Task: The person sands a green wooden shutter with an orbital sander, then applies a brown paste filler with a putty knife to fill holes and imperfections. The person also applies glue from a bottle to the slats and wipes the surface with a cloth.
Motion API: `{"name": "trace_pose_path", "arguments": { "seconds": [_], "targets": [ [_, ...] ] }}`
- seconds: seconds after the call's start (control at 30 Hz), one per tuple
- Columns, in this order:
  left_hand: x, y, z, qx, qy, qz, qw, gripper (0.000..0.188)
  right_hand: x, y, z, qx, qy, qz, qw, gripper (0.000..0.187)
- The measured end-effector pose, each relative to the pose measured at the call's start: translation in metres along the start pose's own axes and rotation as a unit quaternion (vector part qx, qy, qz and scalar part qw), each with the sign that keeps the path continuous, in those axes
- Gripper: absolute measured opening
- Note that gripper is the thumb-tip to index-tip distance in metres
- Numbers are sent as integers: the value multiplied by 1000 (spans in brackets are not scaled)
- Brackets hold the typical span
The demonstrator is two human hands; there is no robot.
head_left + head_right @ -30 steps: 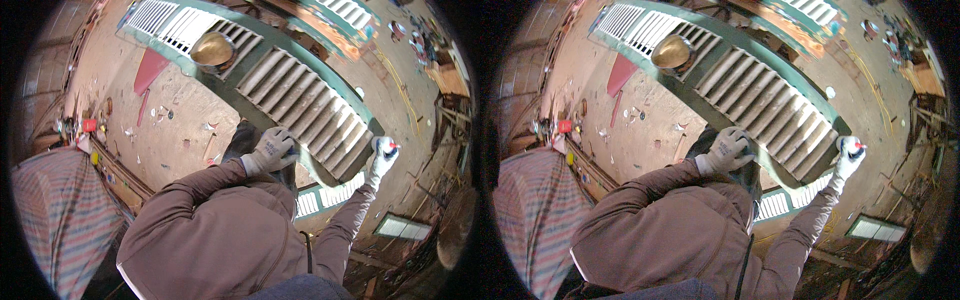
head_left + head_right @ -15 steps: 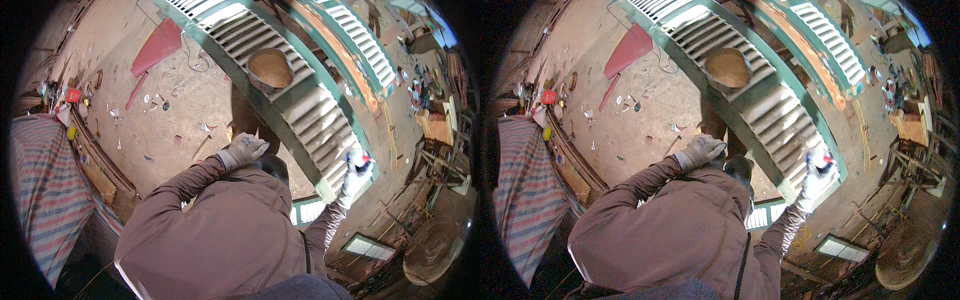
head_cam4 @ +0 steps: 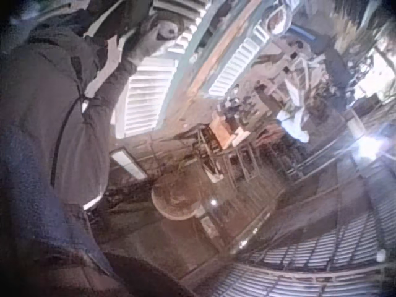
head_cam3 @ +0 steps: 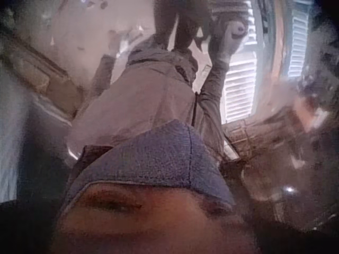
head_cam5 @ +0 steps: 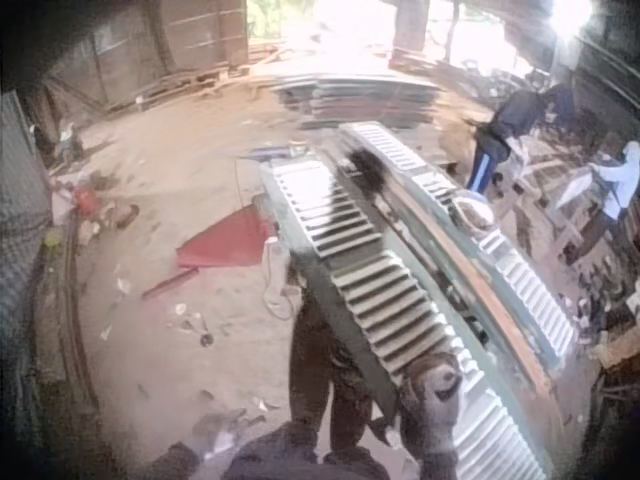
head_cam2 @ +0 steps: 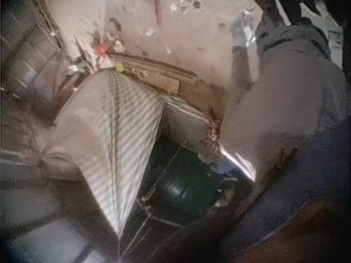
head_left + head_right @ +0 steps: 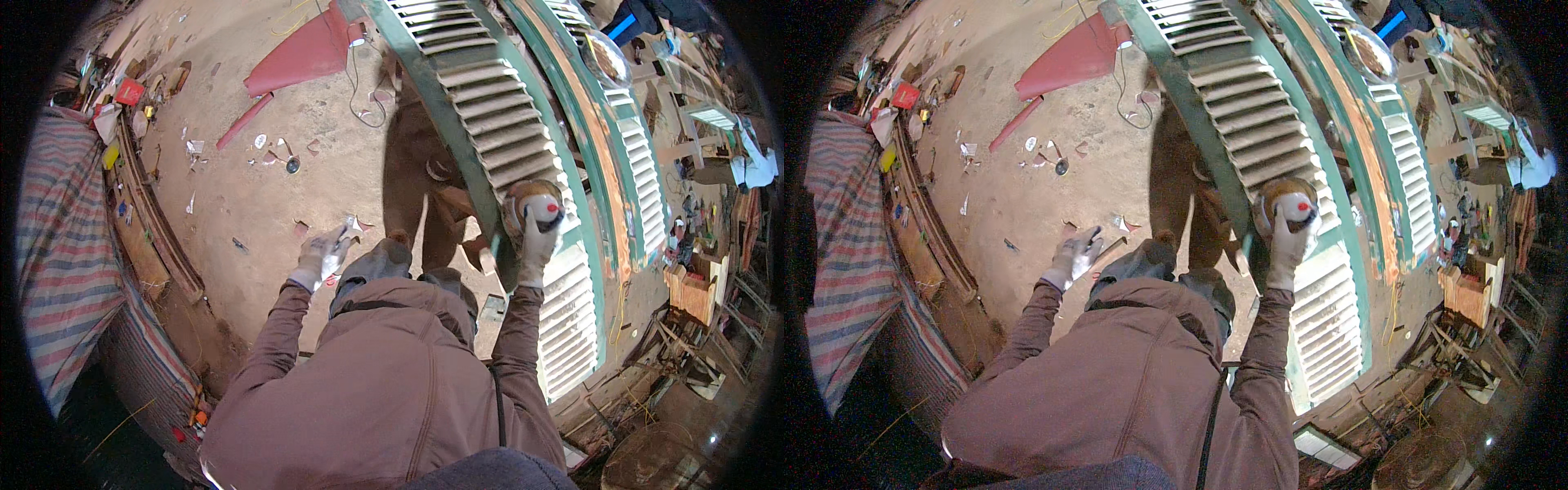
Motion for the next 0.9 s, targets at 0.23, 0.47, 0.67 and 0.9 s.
{"name": "trace_pose_path", "arguments": {
  "seconds": [0.23,0.47,0.67,0.9],
  "targets": [
    [82,-6,0,-21,31,140,989,43,11,31,-5,32,12,-93,995,80],
    [59,-72,-15,-1,124,123,985,41,30,53,-15,66,233,55,969,42],
    [63,-179,23,4,89,39,995,39,50,18,-42,31,485,186,854,38],
    [77,-318,94,16,8,-19,1000,38,123,-84,-138,-29,403,277,872,39]
  ]
}}
Point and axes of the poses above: each hand's wrist, its own y-axis away from the middle knuckle, its own z-axis out of the back of the hand, x = y × z, the point moved 8 cm from there along -y, towards the middle knuckle, and after that the axes turned 9 degrees about -x, right-handed, at the moved point
